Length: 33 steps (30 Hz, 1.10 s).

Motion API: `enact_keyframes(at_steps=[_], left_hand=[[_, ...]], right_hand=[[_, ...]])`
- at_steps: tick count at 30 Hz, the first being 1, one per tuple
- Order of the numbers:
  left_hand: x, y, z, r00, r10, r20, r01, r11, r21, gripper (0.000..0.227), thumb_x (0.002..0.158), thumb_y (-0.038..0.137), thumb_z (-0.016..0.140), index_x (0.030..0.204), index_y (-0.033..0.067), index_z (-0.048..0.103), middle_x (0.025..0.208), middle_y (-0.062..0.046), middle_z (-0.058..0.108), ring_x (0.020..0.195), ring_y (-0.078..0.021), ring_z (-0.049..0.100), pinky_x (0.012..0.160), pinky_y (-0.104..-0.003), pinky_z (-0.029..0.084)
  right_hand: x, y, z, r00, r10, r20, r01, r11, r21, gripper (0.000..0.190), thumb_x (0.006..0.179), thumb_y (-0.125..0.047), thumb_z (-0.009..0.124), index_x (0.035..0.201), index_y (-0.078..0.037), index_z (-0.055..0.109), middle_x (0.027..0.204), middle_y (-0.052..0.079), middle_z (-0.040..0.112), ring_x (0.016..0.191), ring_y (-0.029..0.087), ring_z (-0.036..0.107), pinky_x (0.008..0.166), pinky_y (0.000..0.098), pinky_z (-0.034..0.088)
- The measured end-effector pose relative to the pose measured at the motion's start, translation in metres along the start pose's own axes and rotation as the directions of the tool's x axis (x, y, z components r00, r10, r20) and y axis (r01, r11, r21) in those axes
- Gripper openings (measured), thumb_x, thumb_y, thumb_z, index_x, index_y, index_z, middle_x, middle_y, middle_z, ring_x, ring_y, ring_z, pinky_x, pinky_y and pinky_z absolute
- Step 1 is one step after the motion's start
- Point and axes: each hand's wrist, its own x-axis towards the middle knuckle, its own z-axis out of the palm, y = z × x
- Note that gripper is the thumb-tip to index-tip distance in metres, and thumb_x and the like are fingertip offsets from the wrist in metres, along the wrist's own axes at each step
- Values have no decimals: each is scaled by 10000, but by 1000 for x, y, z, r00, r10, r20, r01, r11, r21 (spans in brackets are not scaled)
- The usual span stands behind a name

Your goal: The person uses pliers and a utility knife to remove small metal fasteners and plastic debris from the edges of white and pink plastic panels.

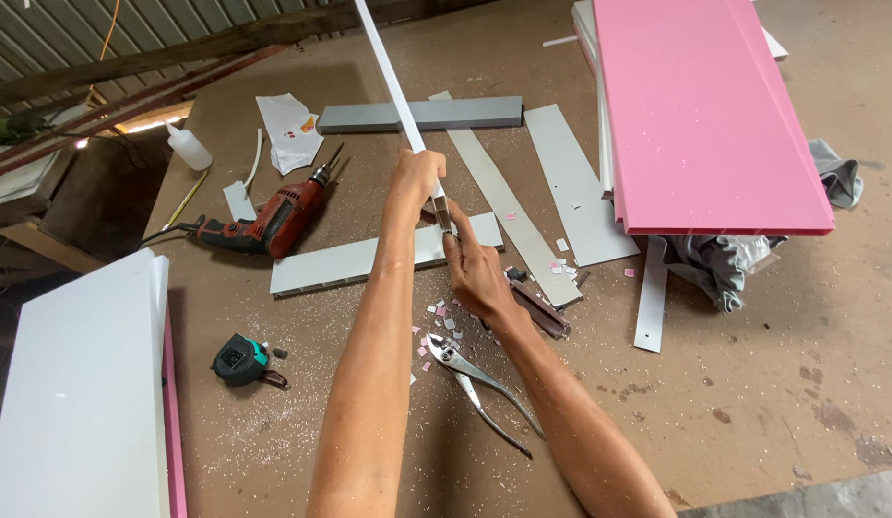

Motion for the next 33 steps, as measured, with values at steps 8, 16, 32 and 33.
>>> enact_keyframes(at_steps=[8,16,32,33], left_hand=[[17,-2,0,1000,18,14,-17,1000,-19,1063,542,208,604,1526,-95,337,1404,-342,538,1307,-487,555,1071,-630,420],[1,10,-4,997,33,72,-31,999,-31,1046,595,204,574,1558,-29,241,1408,-330,531,1298,-514,553,1062,-628,443],[8,9,-4,995,37,94,-36,999,-4,992,658,213,542,1567,-4,209,1404,-304,560,1295,-500,567,1097,-626,412],[9,9,-4,995,39,90,-38,999,-8,986,657,211,535,1565,2,213,1389,-301,570,1298,-502,565,1101,-623,407]], right_hand=[[-1,10,9,992,-16,-121,4,995,-97,479,1111,-314,299,1553,-161,406,590,89,600,461,155,477,498,306,431],[-2,-3,3,979,0,-203,-16,997,-76,488,1091,-389,316,1488,-172,499,554,91,591,445,156,464,511,347,443],[-5,-31,-7,974,132,-184,-147,987,-68,452,1076,-407,350,1460,-252,532,643,107,675,615,293,672,746,530,543],[-6,-33,-6,967,146,-207,-167,982,-89,444,1077,-411,355,1452,-259,537,642,112,669,642,298,683,765,527,546]])
